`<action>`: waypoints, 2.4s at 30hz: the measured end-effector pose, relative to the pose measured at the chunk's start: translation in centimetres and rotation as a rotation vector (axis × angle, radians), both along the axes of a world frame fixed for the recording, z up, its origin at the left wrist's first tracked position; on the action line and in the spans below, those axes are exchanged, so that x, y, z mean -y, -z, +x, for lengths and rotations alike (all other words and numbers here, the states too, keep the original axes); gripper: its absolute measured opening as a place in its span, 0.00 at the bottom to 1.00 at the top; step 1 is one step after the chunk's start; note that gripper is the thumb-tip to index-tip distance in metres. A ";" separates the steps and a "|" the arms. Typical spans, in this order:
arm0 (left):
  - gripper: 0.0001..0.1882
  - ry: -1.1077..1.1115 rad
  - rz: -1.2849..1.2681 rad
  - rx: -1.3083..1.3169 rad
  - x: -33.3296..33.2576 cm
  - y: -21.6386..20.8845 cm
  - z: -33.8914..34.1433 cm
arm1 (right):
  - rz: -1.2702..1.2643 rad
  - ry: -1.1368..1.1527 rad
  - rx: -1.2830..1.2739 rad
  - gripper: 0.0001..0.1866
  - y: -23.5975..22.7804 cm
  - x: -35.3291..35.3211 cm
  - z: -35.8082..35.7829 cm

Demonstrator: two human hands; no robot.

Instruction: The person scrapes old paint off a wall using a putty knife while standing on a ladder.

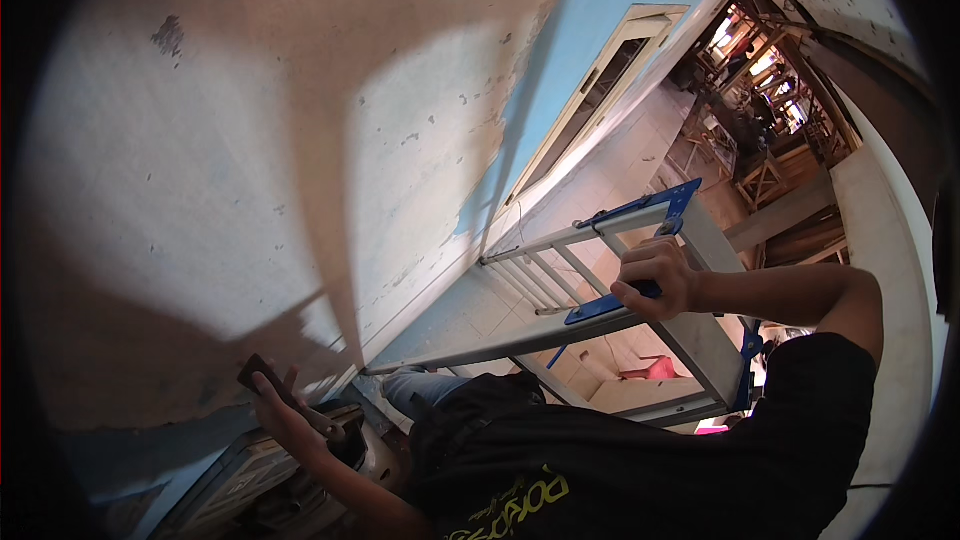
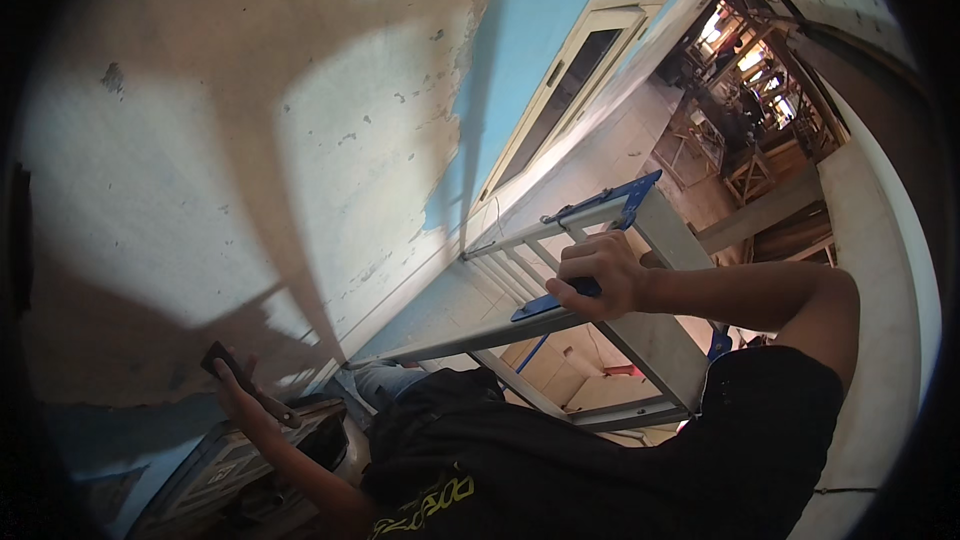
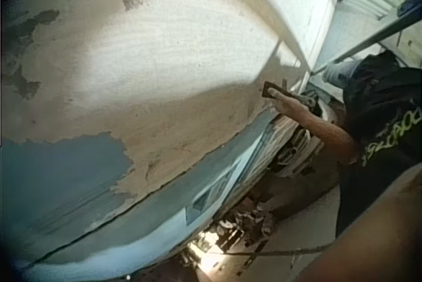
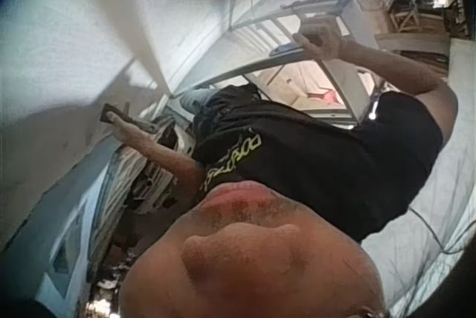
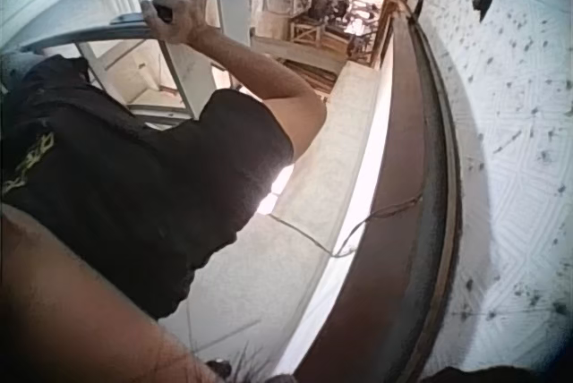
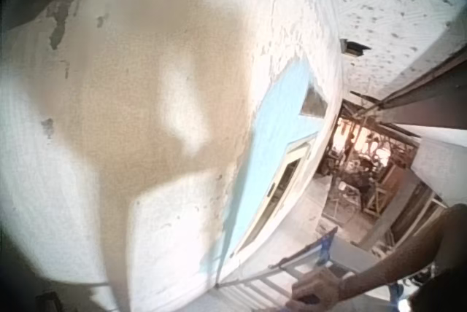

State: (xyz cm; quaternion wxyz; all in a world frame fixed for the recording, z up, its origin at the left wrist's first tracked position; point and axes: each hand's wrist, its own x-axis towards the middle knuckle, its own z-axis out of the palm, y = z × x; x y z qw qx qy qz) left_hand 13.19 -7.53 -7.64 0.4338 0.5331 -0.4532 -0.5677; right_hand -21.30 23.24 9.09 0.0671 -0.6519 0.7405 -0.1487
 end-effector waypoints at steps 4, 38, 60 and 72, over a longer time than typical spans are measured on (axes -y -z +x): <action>0.30 -0.047 -0.034 0.040 -0.3 0.4 -1.0 | -0.007 -0.056 0.004 0.13 -0.4 0.9 0.2; 0.16 0.497 -0.459 -0.066 3.6 -1.6 -9.4 | -0.047 0.015 0.033 0.14 -0.5 0.8 0.5; 0.23 0.033 -0.239 0.160 -3.0 1.2 -0.2 | -0.020 0.002 -0.014 0.13 0.2 0.6 0.5; 0.23 0.047 -0.221 -0.207 -1.1 -1.9 -0.9 | 0.514 -0.062 0.213 0.17 -2.6 1.8 -0.7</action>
